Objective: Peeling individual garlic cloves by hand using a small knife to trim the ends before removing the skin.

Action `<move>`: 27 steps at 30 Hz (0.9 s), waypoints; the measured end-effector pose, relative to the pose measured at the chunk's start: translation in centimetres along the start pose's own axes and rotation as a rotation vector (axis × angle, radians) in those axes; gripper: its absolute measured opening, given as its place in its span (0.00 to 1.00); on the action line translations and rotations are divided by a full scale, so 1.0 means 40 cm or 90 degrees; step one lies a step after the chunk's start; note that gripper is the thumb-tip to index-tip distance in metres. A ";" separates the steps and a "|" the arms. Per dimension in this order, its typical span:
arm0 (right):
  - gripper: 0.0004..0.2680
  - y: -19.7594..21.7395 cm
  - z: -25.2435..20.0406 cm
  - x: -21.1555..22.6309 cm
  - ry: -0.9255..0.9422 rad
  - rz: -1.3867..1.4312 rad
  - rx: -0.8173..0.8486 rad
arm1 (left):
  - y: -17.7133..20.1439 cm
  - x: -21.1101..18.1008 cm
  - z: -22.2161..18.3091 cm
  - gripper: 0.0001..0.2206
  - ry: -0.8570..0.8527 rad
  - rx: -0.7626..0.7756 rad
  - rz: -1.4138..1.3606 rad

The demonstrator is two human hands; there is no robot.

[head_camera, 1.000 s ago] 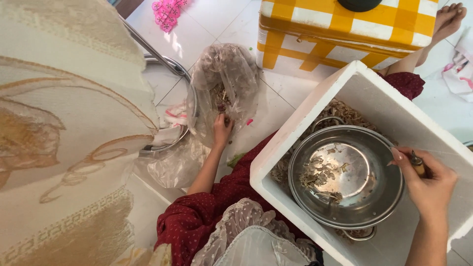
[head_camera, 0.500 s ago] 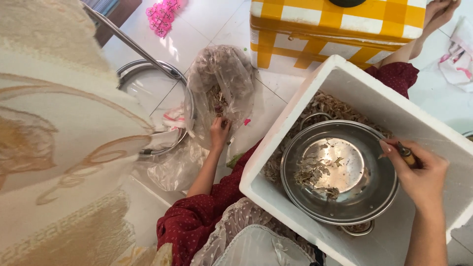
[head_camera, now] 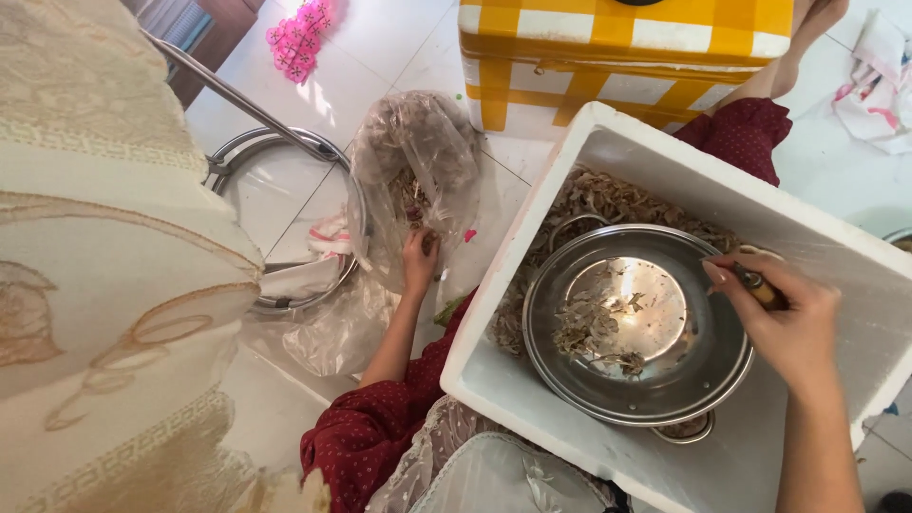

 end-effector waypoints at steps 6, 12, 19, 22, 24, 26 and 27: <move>0.01 0.000 -0.001 0.011 0.018 -0.012 -0.005 | 0.000 0.013 -0.004 0.05 -0.040 -0.020 0.013; 0.01 -0.003 0.003 0.022 0.032 -0.029 0.000 | 0.013 -0.011 0.006 0.04 -0.042 -0.038 0.044; 0.02 -0.010 0.008 0.026 0.050 -0.027 0.001 | 0.035 -0.077 0.014 0.06 0.136 -0.112 -0.095; 0.03 -0.011 0.011 0.027 0.068 -0.029 -0.001 | 0.046 -0.092 0.029 0.07 0.083 -0.192 -0.141; 0.03 -0.010 0.011 0.030 0.069 -0.021 0.002 | 0.052 -0.114 0.039 0.08 0.149 -0.205 -0.274; 0.03 -0.009 0.012 0.037 0.066 -0.023 0.003 | 0.053 -0.134 0.050 0.08 0.156 -0.220 -0.324; 0.03 -0.009 0.011 0.040 0.063 -0.024 0.004 | 0.055 -0.144 0.056 0.08 0.163 -0.233 -0.373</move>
Point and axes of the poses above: each hand's wrist, its own z-axis towards the middle knuckle, its own y-axis out of the back of the hand, x = y × z, the point moved 1 cm from there along z, towards the middle knuckle, and after that the axes turned 10 degrees about -z, right-handed, at the moved point
